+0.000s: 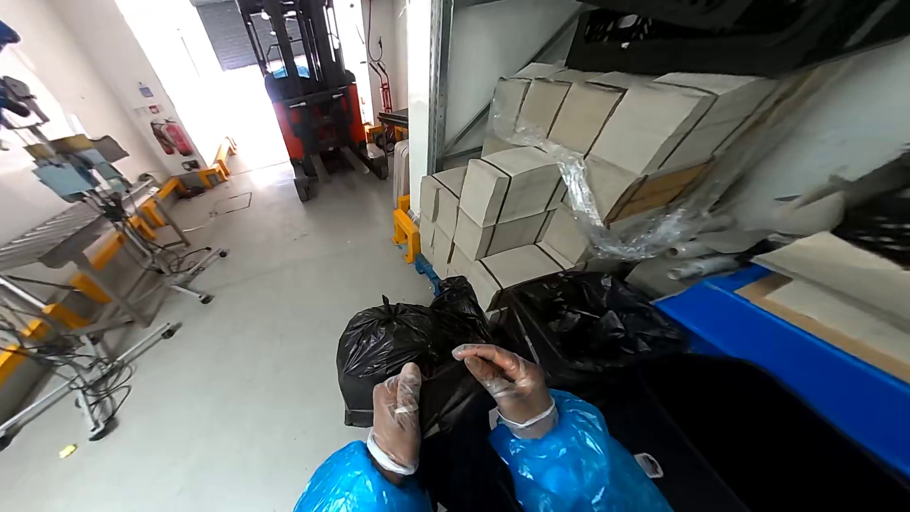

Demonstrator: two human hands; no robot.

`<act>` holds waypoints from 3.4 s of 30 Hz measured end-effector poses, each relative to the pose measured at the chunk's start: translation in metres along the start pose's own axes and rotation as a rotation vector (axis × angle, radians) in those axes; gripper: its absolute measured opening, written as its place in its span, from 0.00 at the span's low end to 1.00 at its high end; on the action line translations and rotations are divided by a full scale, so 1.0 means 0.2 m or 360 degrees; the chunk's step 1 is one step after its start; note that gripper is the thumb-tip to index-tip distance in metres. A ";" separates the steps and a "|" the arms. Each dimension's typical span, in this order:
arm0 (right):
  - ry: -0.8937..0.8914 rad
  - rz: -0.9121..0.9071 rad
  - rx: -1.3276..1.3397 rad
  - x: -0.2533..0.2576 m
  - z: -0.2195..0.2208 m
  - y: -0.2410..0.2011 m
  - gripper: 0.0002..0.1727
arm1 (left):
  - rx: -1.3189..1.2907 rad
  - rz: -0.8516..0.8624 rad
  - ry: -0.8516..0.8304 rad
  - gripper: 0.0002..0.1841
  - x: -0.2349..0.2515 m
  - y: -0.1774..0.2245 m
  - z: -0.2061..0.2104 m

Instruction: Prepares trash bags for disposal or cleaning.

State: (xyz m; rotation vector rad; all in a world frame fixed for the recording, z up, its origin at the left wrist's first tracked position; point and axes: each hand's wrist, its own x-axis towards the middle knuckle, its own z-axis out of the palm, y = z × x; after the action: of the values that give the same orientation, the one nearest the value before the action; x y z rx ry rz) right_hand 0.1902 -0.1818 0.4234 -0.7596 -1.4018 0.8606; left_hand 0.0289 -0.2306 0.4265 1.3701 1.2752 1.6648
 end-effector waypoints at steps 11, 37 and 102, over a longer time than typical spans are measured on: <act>0.0014 0.0150 -0.0254 0.00 -0.01 0.03 0.40 | -0.0279 -0.0564 -0.0254 0.03 0.03 0.07 -0.01; -0.0175 0.0307 0.0105 -0.02 0.03 -0.01 0.35 | -0.0184 -0.0470 -0.0204 0.06 0.03 0.04 -0.01; 0.1633 0.1386 0.0766 -0.59 -0.43 -0.11 0.15 | 0.1035 -0.1003 -0.1357 0.39 -0.16 -0.49 0.15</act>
State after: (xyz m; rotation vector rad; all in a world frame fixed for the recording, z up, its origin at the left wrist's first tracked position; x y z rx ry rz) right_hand 0.2804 -0.2900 0.3791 -1.1967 0.1002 1.1421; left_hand 0.0562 -0.2173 0.3233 1.5324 1.4999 0.1614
